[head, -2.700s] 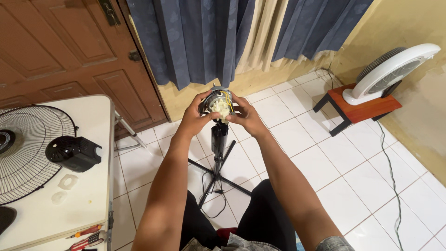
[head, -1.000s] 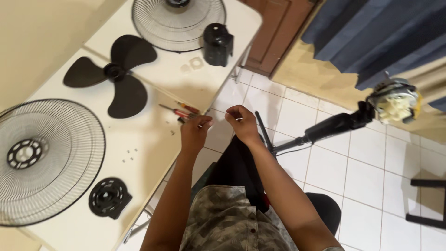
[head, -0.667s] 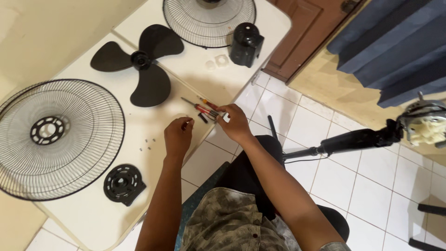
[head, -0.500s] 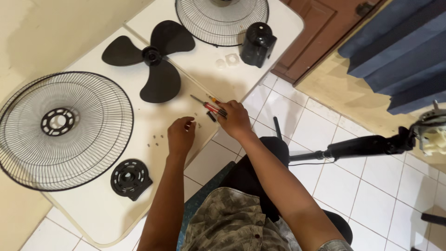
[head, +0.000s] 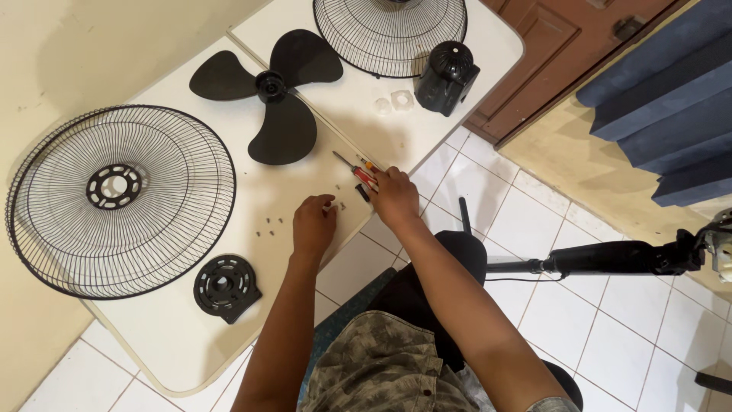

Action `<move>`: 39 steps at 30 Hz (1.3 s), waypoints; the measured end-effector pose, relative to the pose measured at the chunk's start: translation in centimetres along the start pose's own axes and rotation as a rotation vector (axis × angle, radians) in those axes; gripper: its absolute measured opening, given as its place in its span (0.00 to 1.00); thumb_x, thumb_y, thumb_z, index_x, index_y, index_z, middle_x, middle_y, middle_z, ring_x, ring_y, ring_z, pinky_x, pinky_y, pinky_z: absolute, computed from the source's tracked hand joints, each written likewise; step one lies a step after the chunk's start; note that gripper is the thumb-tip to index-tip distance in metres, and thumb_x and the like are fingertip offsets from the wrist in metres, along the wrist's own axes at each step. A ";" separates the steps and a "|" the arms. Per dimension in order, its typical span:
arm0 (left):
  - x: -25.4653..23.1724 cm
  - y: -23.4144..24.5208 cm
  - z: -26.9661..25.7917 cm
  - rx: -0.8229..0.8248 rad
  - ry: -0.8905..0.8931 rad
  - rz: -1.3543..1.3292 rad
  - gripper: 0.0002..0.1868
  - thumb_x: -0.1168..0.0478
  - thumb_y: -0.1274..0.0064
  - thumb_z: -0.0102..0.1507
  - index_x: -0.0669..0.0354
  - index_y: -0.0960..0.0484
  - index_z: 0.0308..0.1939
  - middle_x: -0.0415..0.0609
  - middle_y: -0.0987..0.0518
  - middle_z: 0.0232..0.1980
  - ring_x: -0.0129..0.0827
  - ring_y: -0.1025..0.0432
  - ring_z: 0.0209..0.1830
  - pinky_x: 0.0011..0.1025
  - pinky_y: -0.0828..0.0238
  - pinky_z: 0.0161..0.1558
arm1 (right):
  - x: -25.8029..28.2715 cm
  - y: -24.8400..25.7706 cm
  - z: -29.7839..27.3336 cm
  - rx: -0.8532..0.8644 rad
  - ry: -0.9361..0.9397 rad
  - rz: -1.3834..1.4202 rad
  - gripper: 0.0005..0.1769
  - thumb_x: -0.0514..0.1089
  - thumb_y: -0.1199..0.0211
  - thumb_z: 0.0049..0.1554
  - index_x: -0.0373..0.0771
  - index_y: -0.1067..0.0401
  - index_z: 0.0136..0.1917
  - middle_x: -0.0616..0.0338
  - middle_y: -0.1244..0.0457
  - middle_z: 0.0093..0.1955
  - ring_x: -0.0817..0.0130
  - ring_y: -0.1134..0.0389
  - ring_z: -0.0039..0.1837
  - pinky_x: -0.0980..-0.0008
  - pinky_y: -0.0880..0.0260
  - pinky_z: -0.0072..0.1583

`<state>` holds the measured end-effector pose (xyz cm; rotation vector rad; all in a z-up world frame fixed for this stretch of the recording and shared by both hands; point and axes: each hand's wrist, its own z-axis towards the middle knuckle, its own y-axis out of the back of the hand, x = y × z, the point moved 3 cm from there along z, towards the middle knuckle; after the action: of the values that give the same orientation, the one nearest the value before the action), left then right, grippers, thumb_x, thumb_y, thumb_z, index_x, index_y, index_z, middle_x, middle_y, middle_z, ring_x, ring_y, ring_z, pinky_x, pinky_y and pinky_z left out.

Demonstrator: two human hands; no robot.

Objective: The person uses a screwdriver to adjust or tighten components inside the exposed motor housing of a standing fan. They repeatedly insert the screwdriver into the motor assembly and turn it while holding the housing steady.

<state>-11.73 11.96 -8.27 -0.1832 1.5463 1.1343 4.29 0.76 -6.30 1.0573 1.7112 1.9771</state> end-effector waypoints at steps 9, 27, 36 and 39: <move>0.8 -0.1 0.7 0.025 -0.020 0.032 0.11 0.69 0.46 0.61 0.58 0.13 0.45 0.54 0.17 0.43 0.44 0.21 0.39 0.38 0.24 0.47 | -0.6 1.2 -1.6 -0.176 0.083 0.290 0.18 0.44 0.33 0.55 0.38 0.24 0.58 0.51 0.36 0.52 0.52 0.31 0.53 0.59 0.29 0.55; -1.0 -0.4 1.2 0.156 -0.121 0.204 0.05 0.63 0.39 0.58 0.54 0.11 0.37 0.50 0.17 0.40 0.46 0.23 0.41 0.40 0.26 0.46 | -3.0 6.3 -7.7 -0.181 -0.103 0.628 0.16 0.45 0.31 0.55 0.36 0.22 0.54 0.56 0.34 0.47 0.70 0.36 0.37 0.70 0.34 0.41; -0.3 -0.7 1.1 0.196 -0.104 0.235 0.05 0.67 0.43 0.60 0.58 0.12 0.38 0.55 0.18 0.41 0.49 0.23 0.42 0.42 0.26 0.48 | -3.2 6.5 -8.7 -0.167 -0.112 0.644 0.17 0.47 0.31 0.55 0.36 0.22 0.54 0.56 0.34 0.46 0.68 0.36 0.39 0.69 0.33 0.43; 0.0 -0.6 0.9 0.168 -0.161 0.252 0.05 0.66 0.43 0.61 0.60 0.13 0.38 0.56 0.18 0.41 0.50 0.23 0.42 0.43 0.26 0.48 | -3.3 6.4 -8.8 -0.159 -0.123 0.658 0.17 0.48 0.31 0.56 0.36 0.22 0.54 0.57 0.34 0.47 0.69 0.36 0.40 0.69 0.33 0.44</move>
<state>-10.72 12.35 -8.49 0.2176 1.5405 1.1757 1.77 -9.19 -1.40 1.8027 1.2017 2.2964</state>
